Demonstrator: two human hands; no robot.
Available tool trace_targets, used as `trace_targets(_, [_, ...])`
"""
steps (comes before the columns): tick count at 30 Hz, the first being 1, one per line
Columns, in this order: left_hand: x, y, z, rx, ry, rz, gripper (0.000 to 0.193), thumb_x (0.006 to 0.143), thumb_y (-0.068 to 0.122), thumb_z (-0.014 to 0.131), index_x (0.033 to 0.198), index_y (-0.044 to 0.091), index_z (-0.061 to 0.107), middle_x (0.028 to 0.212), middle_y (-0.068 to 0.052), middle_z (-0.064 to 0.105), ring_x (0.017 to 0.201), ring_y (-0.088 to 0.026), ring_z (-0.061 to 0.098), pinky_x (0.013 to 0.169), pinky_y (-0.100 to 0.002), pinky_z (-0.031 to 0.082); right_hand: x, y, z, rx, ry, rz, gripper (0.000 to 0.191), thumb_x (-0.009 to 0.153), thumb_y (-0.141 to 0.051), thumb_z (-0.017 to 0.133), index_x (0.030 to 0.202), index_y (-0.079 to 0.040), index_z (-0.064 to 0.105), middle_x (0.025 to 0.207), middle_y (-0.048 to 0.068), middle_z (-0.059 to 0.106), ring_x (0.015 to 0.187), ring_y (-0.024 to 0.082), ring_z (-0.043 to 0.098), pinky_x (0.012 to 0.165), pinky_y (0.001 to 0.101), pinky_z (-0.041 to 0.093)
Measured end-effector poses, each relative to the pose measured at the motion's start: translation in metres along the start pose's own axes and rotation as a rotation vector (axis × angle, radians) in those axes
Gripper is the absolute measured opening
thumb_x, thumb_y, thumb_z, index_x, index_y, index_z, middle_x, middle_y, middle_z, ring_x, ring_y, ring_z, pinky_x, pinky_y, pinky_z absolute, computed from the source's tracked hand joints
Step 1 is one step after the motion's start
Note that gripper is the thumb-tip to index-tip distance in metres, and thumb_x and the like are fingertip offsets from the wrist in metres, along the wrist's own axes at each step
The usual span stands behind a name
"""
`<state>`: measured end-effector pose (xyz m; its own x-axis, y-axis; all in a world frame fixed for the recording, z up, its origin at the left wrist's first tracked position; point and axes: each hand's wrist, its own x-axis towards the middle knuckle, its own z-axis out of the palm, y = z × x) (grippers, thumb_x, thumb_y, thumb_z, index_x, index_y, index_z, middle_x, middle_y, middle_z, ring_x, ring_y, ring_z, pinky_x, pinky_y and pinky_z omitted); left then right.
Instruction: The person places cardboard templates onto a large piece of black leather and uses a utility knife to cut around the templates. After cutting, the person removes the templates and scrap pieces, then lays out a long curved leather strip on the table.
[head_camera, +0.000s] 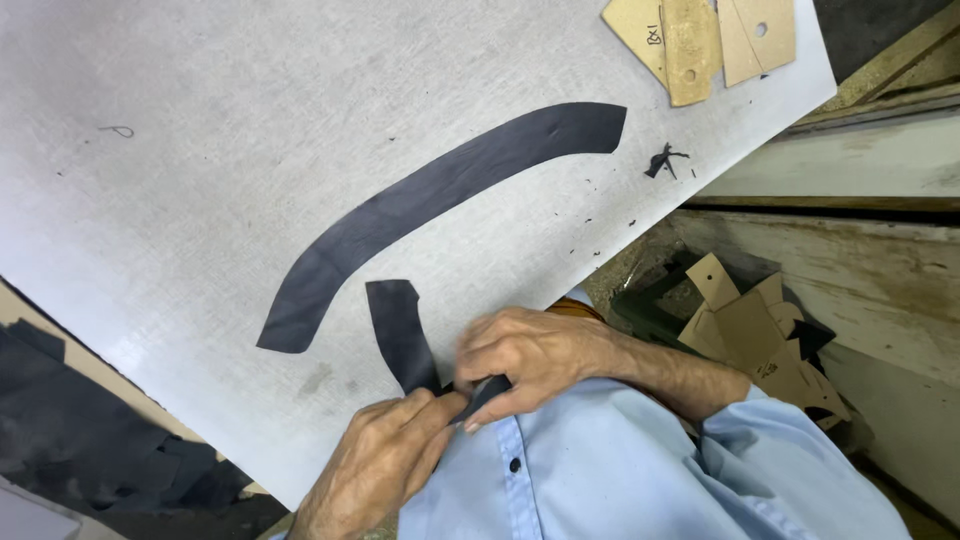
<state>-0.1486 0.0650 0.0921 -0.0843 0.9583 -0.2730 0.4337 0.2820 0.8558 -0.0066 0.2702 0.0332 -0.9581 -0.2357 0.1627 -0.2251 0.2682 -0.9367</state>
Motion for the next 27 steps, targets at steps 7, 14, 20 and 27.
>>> trace_targets(7, [-0.042,-0.067,0.052,-0.359,-0.121,-0.322,0.032,0.079,0.025,0.086,0.100,0.004,0.076,0.073,-0.012,0.080,0.058,-0.020,0.073,0.051,-0.035,0.053,-0.061,-0.012,-0.062,0.207,0.080,0.165,0.011,0.090,-0.016,0.079,0.093,-0.007,0.075,0.084,0.004,0.079,0.067,0.012,0.075,0.055,0.0254,0.060])
trace_targets(14, [-0.075,-0.129,0.035,-0.422,0.082,-0.206,0.022,0.086,0.024,0.082,0.101,0.008,0.078,0.085,-0.006,0.081,0.070,-0.012,0.073,0.064,-0.029,0.058,-0.111,0.055,-0.118,-0.168,0.496,0.613,0.011,0.096,-0.007,0.078,0.105,-0.001,0.076,0.083,0.010,0.075,0.064,0.012,0.068,0.054,0.0263,0.053])
trace_targets(20, [-0.020,-0.159,-0.057,-0.288,0.622,-0.376,0.038,0.094,0.019,0.074,0.126,0.002,0.063,0.091,-0.012,0.078,0.088,-0.016,0.076,0.083,-0.033,0.063,-0.063,0.122,-0.134,-0.329,0.640,0.822,0.018,0.106,-0.018,0.079,0.117,-0.004,0.079,0.091,0.016,0.074,0.072,0.022,0.064,0.064,0.0342,0.053])
trace_targets(27, [-0.017,-0.160,-0.058,0.057,0.679,-0.528,0.053,0.083,0.010,0.083,0.128,-0.002,0.058,0.099,-0.016,0.073,0.082,-0.022,0.073,0.066,-0.035,0.061,-0.072,0.125,-0.131,-0.483,0.602,0.777,0.053,0.091,-0.010,0.082,0.139,0.002,0.063,0.110,0.017,0.074,0.103,0.028,0.071,0.085,0.0456,0.059])
